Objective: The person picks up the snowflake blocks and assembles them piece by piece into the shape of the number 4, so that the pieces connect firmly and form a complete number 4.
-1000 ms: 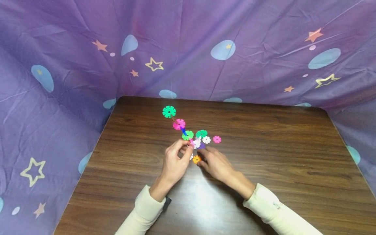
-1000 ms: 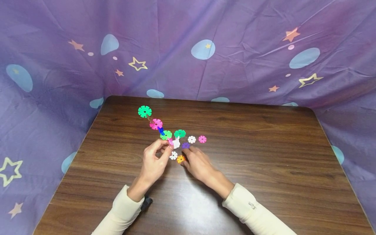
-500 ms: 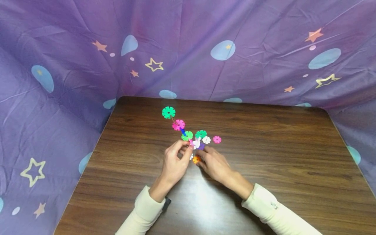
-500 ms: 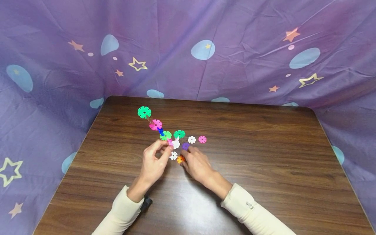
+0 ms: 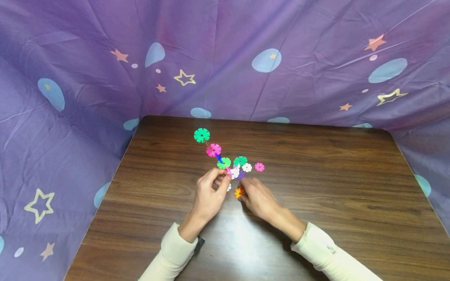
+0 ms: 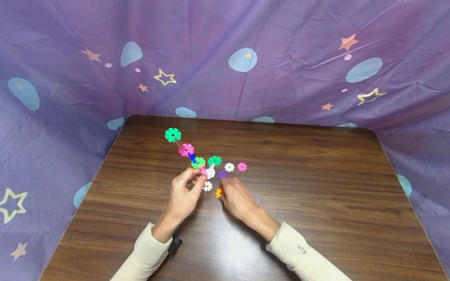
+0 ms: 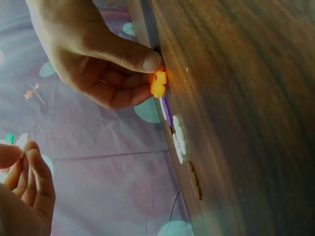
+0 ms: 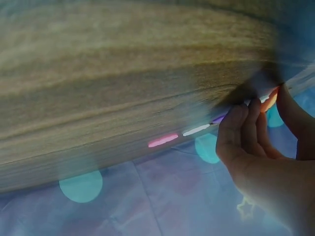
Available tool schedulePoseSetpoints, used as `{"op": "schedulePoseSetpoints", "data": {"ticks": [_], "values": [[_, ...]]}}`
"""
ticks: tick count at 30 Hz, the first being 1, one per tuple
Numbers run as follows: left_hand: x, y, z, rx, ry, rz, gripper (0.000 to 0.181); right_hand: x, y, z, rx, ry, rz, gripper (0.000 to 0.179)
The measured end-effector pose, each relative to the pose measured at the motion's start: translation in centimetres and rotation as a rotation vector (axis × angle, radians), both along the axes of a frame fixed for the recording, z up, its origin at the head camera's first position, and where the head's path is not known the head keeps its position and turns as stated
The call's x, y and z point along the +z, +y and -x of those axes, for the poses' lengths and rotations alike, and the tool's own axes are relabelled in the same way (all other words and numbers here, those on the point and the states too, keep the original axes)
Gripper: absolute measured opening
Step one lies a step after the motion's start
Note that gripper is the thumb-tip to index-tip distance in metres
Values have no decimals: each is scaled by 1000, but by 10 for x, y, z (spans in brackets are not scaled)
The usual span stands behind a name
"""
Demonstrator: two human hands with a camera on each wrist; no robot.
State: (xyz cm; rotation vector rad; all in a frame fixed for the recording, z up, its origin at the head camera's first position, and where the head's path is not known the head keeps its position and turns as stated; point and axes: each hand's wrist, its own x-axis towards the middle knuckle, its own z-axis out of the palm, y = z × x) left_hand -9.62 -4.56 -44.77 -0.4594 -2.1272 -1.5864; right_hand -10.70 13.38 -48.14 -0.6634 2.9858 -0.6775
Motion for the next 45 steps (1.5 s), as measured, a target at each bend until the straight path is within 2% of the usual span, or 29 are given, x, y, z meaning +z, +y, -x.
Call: {"op": "schedulePoseSetpoints", "data": {"ticks": [6,11,13,16,20,27,33,42,45], "values": [[-1,0,-1,9,-7,2,5,0,1,-2,22,7,27,26],[-1,0,-1,12,-10,8,7,1,1,-3,8,19,100,25],[-2,0,-1,10,-9,9,8,2,2,-3,-18,25,134,32],[-2,0,-1,9,-16,7,8,4,3,-4,-69,34,175,51],[-2,0,-1,11,-23,2,7,9,5,-4,-125,5,219,67],[-3,0,0,10,-23,-3,5,21,7,-7,-169,6,250,51],[-3,0,1,-2,-14,-1,5,31,11,-10,-182,10,275,46],[-4,1,1,7,-13,2,8,45,22,-11,-164,141,319,15],[-4,1,1,9,-14,6,6,49,24,-11,-169,176,332,13]]}}
